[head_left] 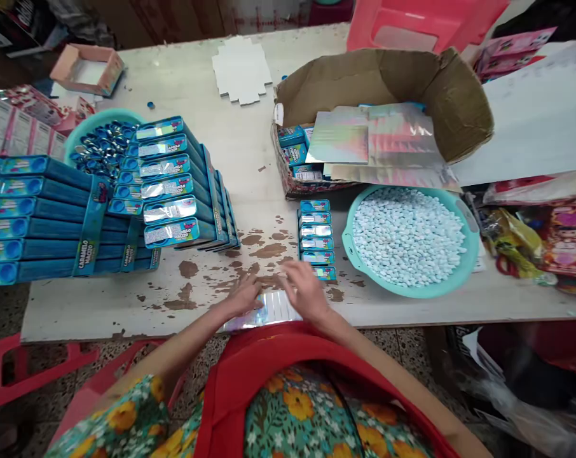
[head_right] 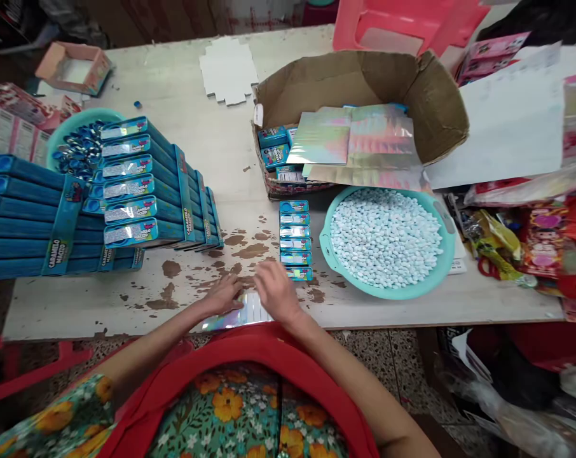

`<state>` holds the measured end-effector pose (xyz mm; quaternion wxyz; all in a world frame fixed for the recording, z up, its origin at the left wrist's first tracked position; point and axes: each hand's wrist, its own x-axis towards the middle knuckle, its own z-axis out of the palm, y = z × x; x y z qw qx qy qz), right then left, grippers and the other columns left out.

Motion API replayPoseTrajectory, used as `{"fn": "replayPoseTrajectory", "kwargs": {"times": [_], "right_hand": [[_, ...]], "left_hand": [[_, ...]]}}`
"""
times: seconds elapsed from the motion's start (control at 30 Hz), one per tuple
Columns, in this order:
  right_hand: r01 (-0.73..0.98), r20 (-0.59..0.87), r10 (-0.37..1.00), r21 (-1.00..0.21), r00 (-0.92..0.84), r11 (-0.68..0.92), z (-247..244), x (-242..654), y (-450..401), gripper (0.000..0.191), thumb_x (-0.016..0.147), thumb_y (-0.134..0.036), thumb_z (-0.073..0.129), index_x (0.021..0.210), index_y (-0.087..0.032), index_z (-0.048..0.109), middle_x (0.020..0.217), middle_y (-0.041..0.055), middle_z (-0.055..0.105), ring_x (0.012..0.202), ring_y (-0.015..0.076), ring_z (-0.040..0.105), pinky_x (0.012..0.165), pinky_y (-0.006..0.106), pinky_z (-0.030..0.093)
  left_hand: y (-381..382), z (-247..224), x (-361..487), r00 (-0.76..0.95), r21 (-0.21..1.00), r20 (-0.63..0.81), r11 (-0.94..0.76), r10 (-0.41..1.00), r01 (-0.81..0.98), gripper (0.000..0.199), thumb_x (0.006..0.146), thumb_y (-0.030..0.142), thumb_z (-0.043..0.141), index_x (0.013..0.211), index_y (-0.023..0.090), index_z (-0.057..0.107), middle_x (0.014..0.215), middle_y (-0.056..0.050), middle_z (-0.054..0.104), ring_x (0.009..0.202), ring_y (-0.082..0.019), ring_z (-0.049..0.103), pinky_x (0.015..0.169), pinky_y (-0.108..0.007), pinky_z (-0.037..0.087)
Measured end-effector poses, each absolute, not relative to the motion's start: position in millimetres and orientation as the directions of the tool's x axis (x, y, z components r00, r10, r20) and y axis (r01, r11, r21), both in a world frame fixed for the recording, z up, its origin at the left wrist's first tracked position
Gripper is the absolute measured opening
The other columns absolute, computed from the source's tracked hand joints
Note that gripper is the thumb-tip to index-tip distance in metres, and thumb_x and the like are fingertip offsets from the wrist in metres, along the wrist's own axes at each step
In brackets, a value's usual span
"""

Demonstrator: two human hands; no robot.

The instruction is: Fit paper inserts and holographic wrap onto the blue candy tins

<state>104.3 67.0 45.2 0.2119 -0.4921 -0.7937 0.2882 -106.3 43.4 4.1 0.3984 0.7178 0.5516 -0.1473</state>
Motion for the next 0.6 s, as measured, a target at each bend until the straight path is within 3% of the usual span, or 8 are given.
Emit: {"fn": "replayPoseTrajectory", "kwargs": {"times": [0.07, 0.13, 0.2, 0.27, 0.33, 0.4, 0.47, 0.6], "right_hand": [[0.663, -0.147, 0.822, -0.676, -0.551, 0.323, 33, 91, 41, 0.033, 0.087, -0.026, 0.053, 0.119, -0.02, 0.056, 0.114, 0.0112, 0.058, 0.108, 0.0237, 0.049, 0.092, 0.038, 0.042], [0.771, -0.38, 0.752, -0.583, -0.539, 0.258, 17, 82, 28, 0.041, 0.081, -0.032, 0.063, 0.119, -0.019, 0.056, 0.117, 0.0132, 0.056, 0.11, 0.0277, 0.049, 0.09, 0.042, 0.042], [0.854, -0.537, 0.697, -0.472, -0.476, 0.219, 4, 78, 25, 0.051, 0.074, -0.039, 0.069, 0.119, -0.018, 0.055, 0.119, 0.0149, 0.055, 0.111, 0.0316, 0.048, 0.089, 0.045, 0.041], [0.879, -0.608, 0.652, -0.427, -0.452, 0.211, -1, 79, 29, 0.053, 0.069, -0.043, 0.073, 0.113, -0.018, 0.058, 0.116, 0.0143, 0.056, 0.11, 0.0322, 0.048, 0.087, 0.045, 0.04], [0.872, -0.613, 0.641, -0.446, -0.462, 0.202, -1, 81, 35, 0.042, 0.069, -0.043, 0.073, 0.103, -0.02, 0.062, 0.11, 0.0113, 0.059, 0.106, 0.0292, 0.05, 0.084, 0.04, 0.04], [0.847, -0.554, 0.676, -0.49, -0.486, 0.208, 1, 83, 39, 0.024, 0.075, -0.039, 0.069, 0.091, -0.022, 0.064, 0.1, 0.0072, 0.061, 0.1, 0.0249, 0.052, 0.081, 0.036, 0.039], [0.833, -0.463, 0.741, -0.502, -0.487, 0.234, 3, 82, 41, 0.012, 0.081, -0.034, 0.063, 0.084, -0.023, 0.064, 0.094, 0.0055, 0.061, 0.096, 0.0227, 0.052, 0.081, 0.035, 0.037], [0.86, -0.34, 0.83, -0.424, -0.443, 0.285, 2, 76, 39, 0.008, 0.084, -0.028, 0.059, 0.086, -0.022, 0.064, 0.095, 0.0079, 0.059, 0.097, 0.0244, 0.048, 0.081, 0.036, 0.035]], "left_hand": [[24, 4, -109, 0.336, 0.407, -0.663, -0.053, 0.669, 0.912, 0.016, 0.072, 0.03, 0.059, 0.08, 0.017, 0.062, 0.101, -0.01, 0.055, 0.101, -0.028, 0.049, 0.084, -0.037, 0.039], [15, 5, -111, 0.363, 0.489, -0.685, 0.029, 0.631, 0.872, 0.014, 0.076, 0.028, 0.053, 0.08, 0.018, 0.061, 0.09, -0.007, 0.058, 0.091, -0.023, 0.052, 0.08, -0.033, 0.041], [12, 6, -115, 0.372, 0.564, -0.685, 0.132, 0.626, 0.815, 0.021, 0.08, 0.03, 0.048, 0.095, 0.019, 0.058, 0.085, -0.004, 0.059, 0.082, -0.019, 0.053, 0.074, -0.029, 0.042], [11, 6, -120, 0.362, 0.589, -0.647, 0.139, 0.672, 0.796, 0.034, 0.08, 0.033, 0.05, 0.111, 0.019, 0.053, 0.094, -0.005, 0.059, 0.086, -0.019, 0.053, 0.076, -0.03, 0.042], [12, 5, -124, 0.351, 0.553, -0.602, 0.057, 0.717, 0.831, 0.036, 0.077, 0.036, 0.054, 0.11, 0.019, 0.056, 0.103, -0.008, 0.057, 0.096, -0.023, 0.051, 0.084, -0.034, 0.04], [14, 4, -126, 0.349, 0.514, -0.595, 0.009, 0.724, 0.858, 0.027, 0.08, 0.037, 0.052, 0.097, 0.019, 0.062, 0.102, -0.009, 0.058, 0.098, -0.024, 0.05, 0.086, -0.035, 0.038], [16, 2, -127, 0.334, 0.521, -0.612, 0.048, 0.717, 0.852, 0.025, 0.085, 0.034, 0.043, 0.087, 0.02, 0.064, 0.092, -0.007, 0.062, 0.09, -0.022, 0.053, 0.081, -0.032, 0.039], [21, 1, -131, 0.29, 0.565, -0.605, 0.143, 0.742, 0.813, 0.026, 0.086, 0.031, 0.04, 0.091, 0.022, 0.064, 0.084, -0.002, 0.066, 0.08, -0.017, 0.056, 0.073, -0.026, 0.038]]}}
